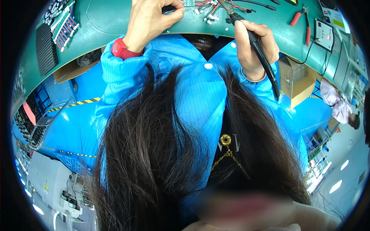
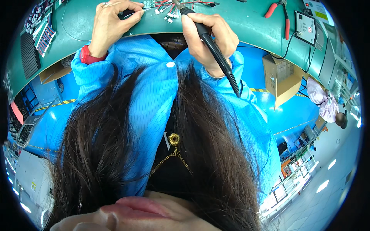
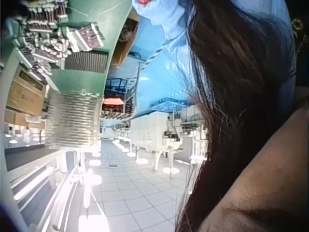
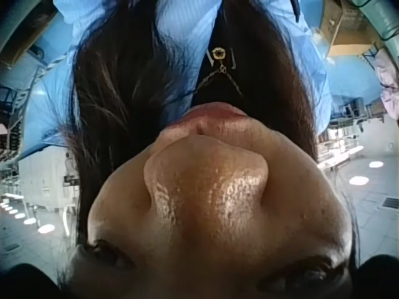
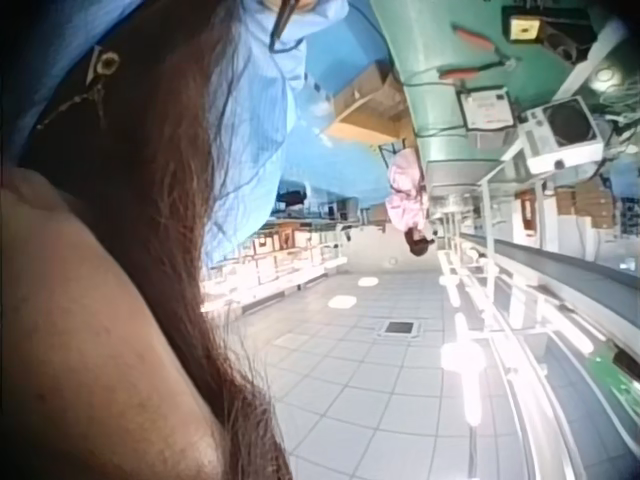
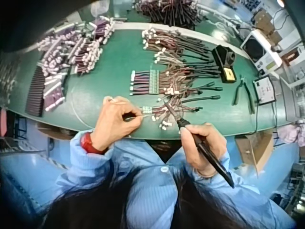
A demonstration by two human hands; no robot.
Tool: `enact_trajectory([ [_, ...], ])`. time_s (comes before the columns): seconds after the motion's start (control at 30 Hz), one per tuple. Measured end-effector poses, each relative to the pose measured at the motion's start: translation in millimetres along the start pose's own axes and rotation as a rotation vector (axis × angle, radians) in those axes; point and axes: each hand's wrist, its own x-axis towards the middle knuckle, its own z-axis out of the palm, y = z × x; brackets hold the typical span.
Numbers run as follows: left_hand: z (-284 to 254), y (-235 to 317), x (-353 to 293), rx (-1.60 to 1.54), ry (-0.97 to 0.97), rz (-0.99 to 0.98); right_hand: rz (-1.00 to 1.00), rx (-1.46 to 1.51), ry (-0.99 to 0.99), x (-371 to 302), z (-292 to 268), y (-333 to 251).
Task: Soldering wires to circuit boards and assembling electronic components at a manual assembly station.
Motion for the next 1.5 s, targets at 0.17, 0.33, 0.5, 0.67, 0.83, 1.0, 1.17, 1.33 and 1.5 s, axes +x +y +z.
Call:
enact_trajectory([
  [0.17,-22,-27,8,0.118,0.246,0.003,-0.086,-0.034,0.087,19,-9,-1],
  [0.33,-27,-56,-15,0.212,0.471,-0.301,0.071,-0.123,0.337,53,-63,48],
  [0.5,-37,-64,-40,0.526,0.57,-0.264,0.13,-0.056,0.497,114,-113,101],
  [0.67,-36,-25,-43,0.658,0.678,-0.033,0.145,-0.031,0.471,146,-114,114],
  [0.83,9,21,-28,0.537,0.226,0.032,-0.07,-0.098,0.626,145,-94,149],
  [1.0,12,4,-16,0.669,0.064,-0.078,-0.007,-0.128,0.519,121,-81,170],
  [1.17,8,1,1,0.506,0.166,0.097,0.179,0.042,0.55,101,-96,131],
  [1.33,12,-13,-6,0.441,0.201,0.128,0.188,0.289,0.433,48,-71,86],
  [1.5,10,-6,-16,0.451,0.186,0.075,0.263,0.376,0.235,-3,-39,36],
])
